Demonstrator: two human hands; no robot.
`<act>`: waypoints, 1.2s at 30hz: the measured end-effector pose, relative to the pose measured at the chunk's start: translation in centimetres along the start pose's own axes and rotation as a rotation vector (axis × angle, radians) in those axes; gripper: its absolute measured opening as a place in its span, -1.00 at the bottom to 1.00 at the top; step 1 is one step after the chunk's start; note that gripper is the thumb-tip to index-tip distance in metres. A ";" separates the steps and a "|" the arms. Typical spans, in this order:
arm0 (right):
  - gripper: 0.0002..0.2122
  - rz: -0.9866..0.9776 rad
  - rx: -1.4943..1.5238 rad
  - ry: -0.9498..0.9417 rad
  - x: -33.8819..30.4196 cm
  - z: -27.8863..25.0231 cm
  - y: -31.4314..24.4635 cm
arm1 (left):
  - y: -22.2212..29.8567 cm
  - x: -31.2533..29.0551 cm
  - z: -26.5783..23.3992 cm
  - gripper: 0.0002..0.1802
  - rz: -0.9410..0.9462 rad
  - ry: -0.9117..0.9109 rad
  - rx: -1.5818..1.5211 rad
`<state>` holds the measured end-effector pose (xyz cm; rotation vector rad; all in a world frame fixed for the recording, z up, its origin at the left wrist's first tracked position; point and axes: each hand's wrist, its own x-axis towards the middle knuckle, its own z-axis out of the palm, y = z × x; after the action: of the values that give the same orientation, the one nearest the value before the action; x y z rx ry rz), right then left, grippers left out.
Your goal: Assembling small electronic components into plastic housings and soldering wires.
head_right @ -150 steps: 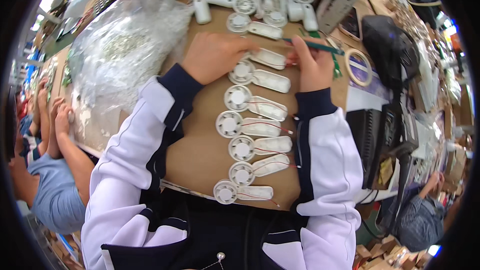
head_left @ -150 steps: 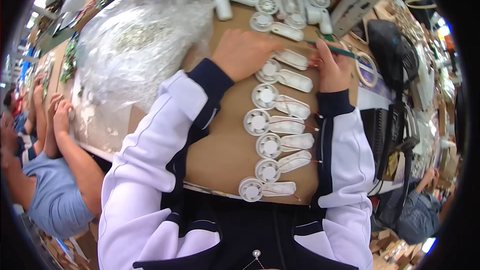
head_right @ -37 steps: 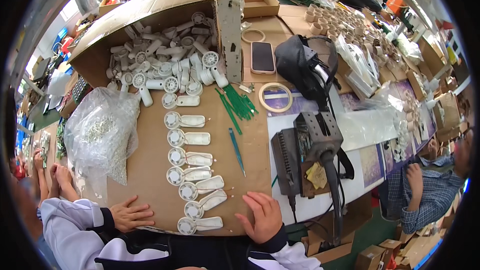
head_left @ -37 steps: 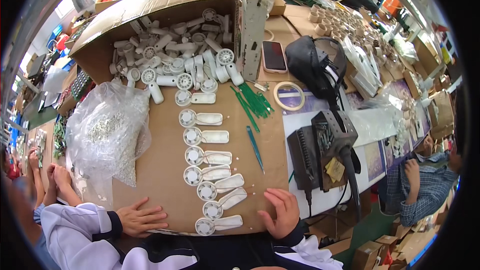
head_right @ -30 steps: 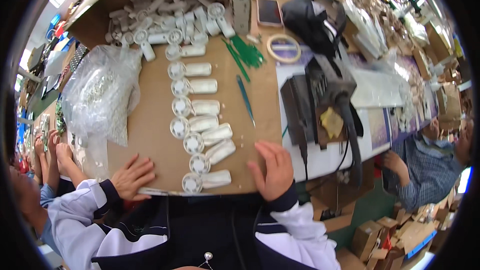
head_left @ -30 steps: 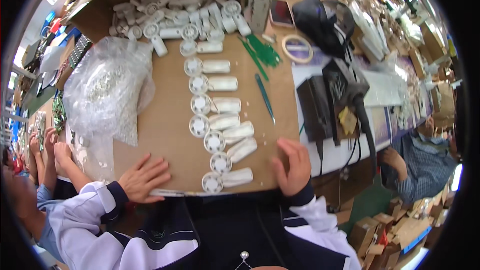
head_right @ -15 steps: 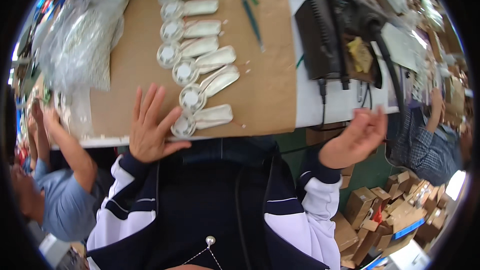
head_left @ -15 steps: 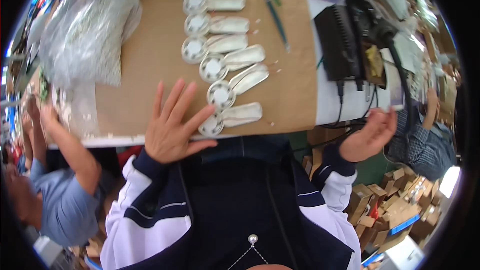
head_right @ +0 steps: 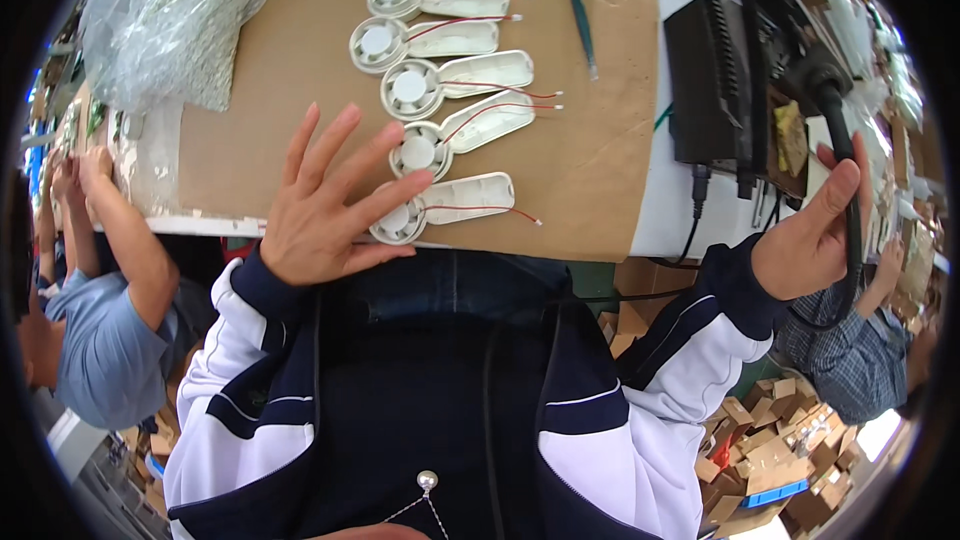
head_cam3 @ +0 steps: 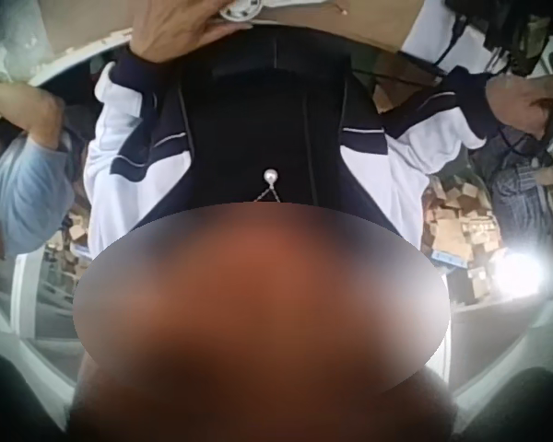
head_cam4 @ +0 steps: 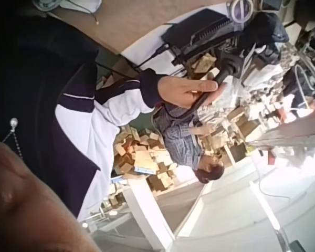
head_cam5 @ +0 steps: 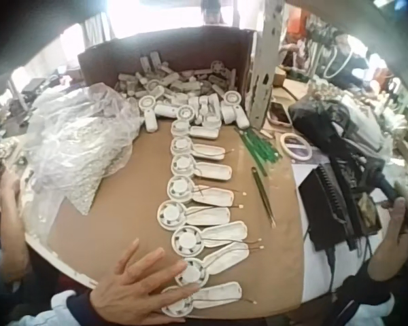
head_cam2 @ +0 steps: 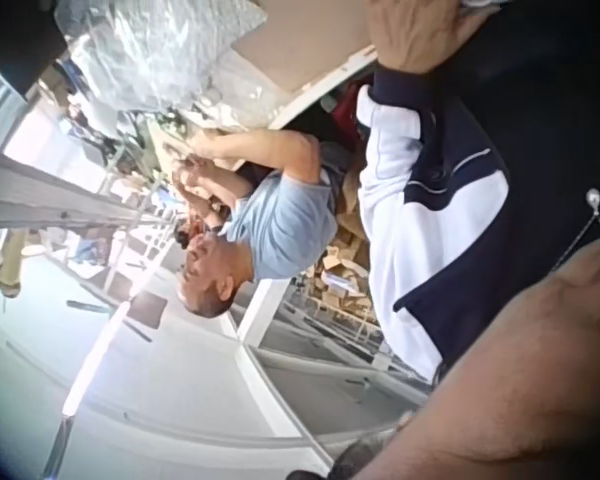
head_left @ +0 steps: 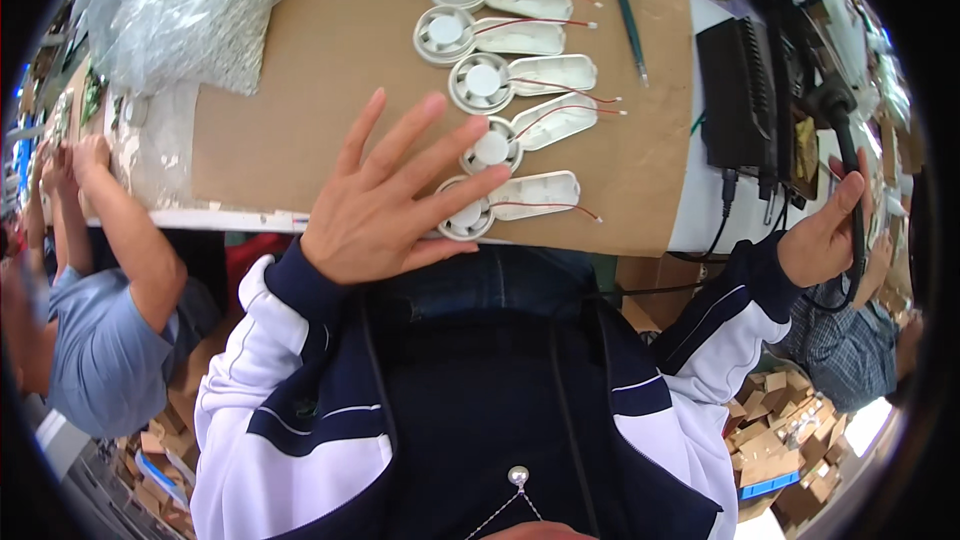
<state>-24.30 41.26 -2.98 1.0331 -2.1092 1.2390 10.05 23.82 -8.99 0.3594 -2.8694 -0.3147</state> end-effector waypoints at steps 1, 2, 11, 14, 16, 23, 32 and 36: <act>-0.64 -0.003 0.011 -0.029 0.0 -0.6 0.0 | 0.2 0.1 -0.1 -0.30 0.027 -0.022 0.000; -0.64 -0.004 0.022 -0.062 0.0 -1.1 0.1 | 0.2 0.3 0.0 -0.31 0.054 -0.046 -0.002; -0.72 0.476 0.957 -0.152 -1.1 -10.8 0.3 | 0.9 1.8 0.3 -0.41 0.006 0.125 -0.033; -0.77 0.617 1.137 -0.167 -1.7 -8.3 -0.1 | 2.1 1.0 1.1 -0.47 -0.086 0.171 -0.058; -0.77 0.664 1.192 -0.214 -2.2 -5.9 -0.7 | 3.0 0.2 1.7 -0.53 -0.158 0.201 -0.112; -0.68 0.531 1.074 -0.215 -4.2 1.2 -4.8 | 4.0 1.1 1.8 -0.53 -0.053 0.163 -0.246; -0.63 0.481 0.867 -0.137 -7.9 2.9 -5.1 | 5.5 3.0 2.2 -0.66 -0.151 0.157 -0.125; -0.66 0.409 0.694 -0.002 -7.4 3.8 -6.1 | 5.1 4.0 1.5 -0.68 -0.149 0.118 -0.161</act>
<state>-15.06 38.73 -6.90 0.8645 -1.9811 2.2714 4.80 27.87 -8.43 0.5424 -2.6856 -0.5287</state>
